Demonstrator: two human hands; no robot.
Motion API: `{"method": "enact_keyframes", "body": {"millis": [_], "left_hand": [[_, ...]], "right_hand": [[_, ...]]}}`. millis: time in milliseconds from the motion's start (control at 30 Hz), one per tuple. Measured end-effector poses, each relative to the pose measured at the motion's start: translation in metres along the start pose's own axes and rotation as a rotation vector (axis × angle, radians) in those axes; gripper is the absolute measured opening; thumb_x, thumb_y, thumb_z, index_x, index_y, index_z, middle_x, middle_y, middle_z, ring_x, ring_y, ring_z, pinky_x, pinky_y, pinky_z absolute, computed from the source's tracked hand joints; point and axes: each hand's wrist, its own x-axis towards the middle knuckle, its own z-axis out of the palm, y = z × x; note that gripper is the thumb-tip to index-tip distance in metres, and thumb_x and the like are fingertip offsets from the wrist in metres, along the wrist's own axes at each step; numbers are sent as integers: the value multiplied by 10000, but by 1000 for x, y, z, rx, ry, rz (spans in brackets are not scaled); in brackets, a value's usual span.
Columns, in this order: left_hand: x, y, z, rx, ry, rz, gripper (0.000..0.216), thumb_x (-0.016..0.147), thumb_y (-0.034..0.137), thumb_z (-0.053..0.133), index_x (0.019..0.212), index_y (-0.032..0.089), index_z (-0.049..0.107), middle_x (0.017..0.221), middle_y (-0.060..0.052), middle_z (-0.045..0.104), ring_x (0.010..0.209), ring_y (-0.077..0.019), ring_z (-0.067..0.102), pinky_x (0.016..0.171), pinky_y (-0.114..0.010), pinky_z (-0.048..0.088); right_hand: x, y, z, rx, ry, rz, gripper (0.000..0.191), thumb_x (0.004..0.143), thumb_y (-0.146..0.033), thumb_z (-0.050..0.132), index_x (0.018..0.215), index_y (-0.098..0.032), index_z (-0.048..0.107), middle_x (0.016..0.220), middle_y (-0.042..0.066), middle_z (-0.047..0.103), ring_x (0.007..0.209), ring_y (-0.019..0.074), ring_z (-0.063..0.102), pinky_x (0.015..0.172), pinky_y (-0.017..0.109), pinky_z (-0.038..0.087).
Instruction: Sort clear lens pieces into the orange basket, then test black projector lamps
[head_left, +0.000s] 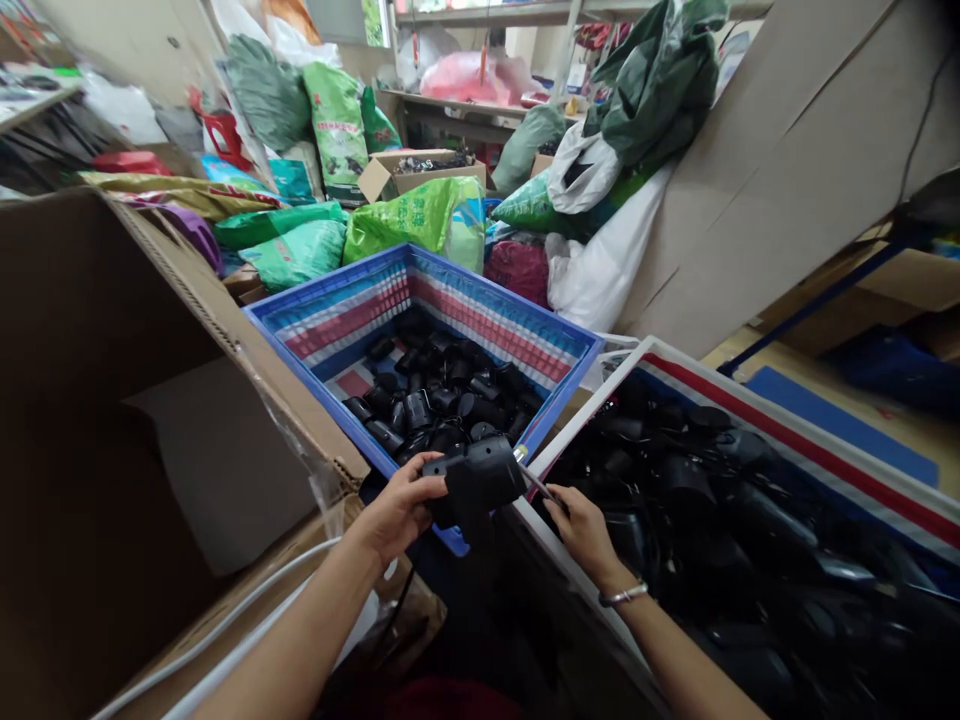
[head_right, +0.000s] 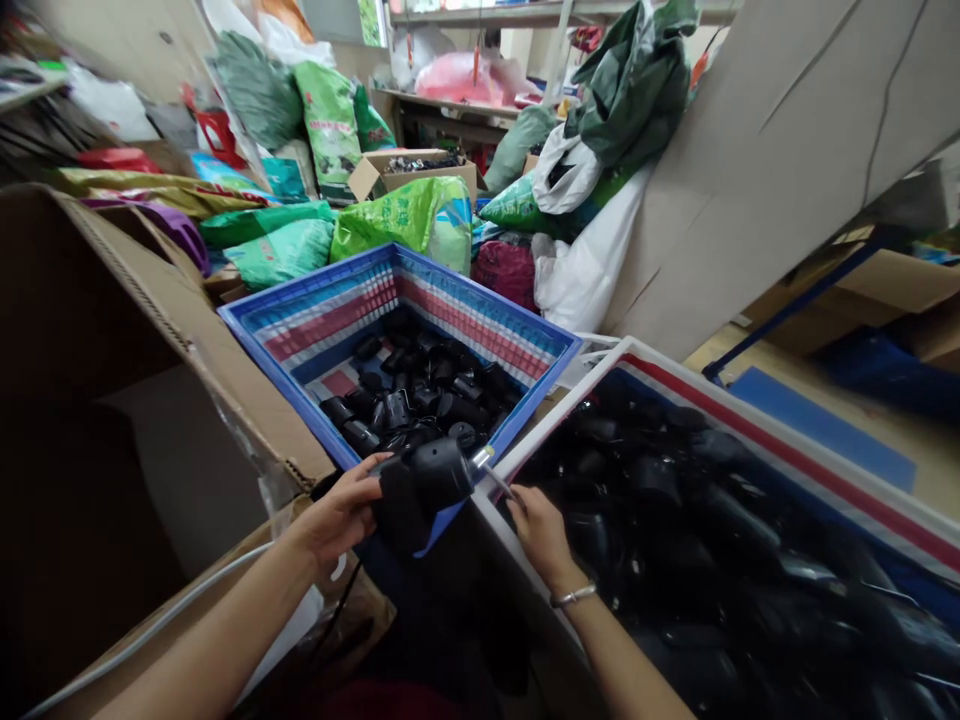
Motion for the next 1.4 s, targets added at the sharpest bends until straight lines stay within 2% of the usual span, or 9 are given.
{"method": "enact_keyframes", "body": {"millis": [167,300,533,667,900,1067,1133,1233,1400], "left_hand": [[-8,-5,-1,5,11,-2,246,597,257,613,816,176,536,654,15,563,549,-105,513,531,-225,405],[-16,-5,4,87,86,116,461,522,196,696,936,218,495,775,23,575,672,-128,522,592,-223,404],[-37,-13,14,814,206,782,613,530,178,739,1055,253,429,1155,-62,458,1075,-248,445,895,-327,364],[-41,-22,15,886,192,909,586,587,146,680,1092,244,397,1198,-89,427,1124,-255,421,927,-404,356],[-44,-19,16,826,205,820,576,582,195,686,1090,222,416,1174,-80,466,1110,-247,447,925,-392,368],[-52,-12,37,693,458,501,588,543,397,702,1049,200,477,897,-36,568,792,-224,563,676,-317,455],[-55,-11,48,683,541,431,591,527,462,693,1025,202,509,876,-39,569,787,-234,556,669,-322,443],[-59,-9,57,661,484,348,602,520,499,682,1024,206,533,831,-38,600,783,-248,565,685,-336,432],[-72,0,61,452,249,279,669,450,458,742,1038,219,530,837,-31,659,792,-254,599,689,-321,458]], "right_hand": [[4,6,9,11,-38,-17,235,826,-278,450,947,-168,618,882,90,621,828,214,576,775,362,462],[7,2,3,26,-61,-28,241,791,-306,514,962,-169,614,924,92,617,867,221,570,808,379,457],[6,-68,-31,510,-84,68,406,830,-442,468,1132,-174,514,1098,109,577,1004,216,547,892,368,431],[0,-109,-41,907,-207,95,531,846,-549,345,1232,-195,438,1145,114,570,1030,234,546,874,400,442],[-1,-121,-40,1043,-233,-4,770,715,-660,449,1346,-257,270,1389,97,329,1267,267,305,1023,452,276],[-29,-141,-41,563,-120,-271,1191,502,-654,647,1391,-277,-49,1472,90,-42,1328,331,27,1050,535,131],[-35,-152,-39,337,-17,-379,1106,619,-593,623,1385,-267,-104,1467,86,-99,1327,332,-21,1045,555,110],[-29,-158,-43,174,143,-419,787,830,-456,453,1397,-248,-52,1472,80,-65,1332,310,20,1048,541,125],[-7,-149,-82,532,94,-278,646,841,-485,417,1388,-258,159,1459,64,141,1307,268,191,1034,454,231]]}}
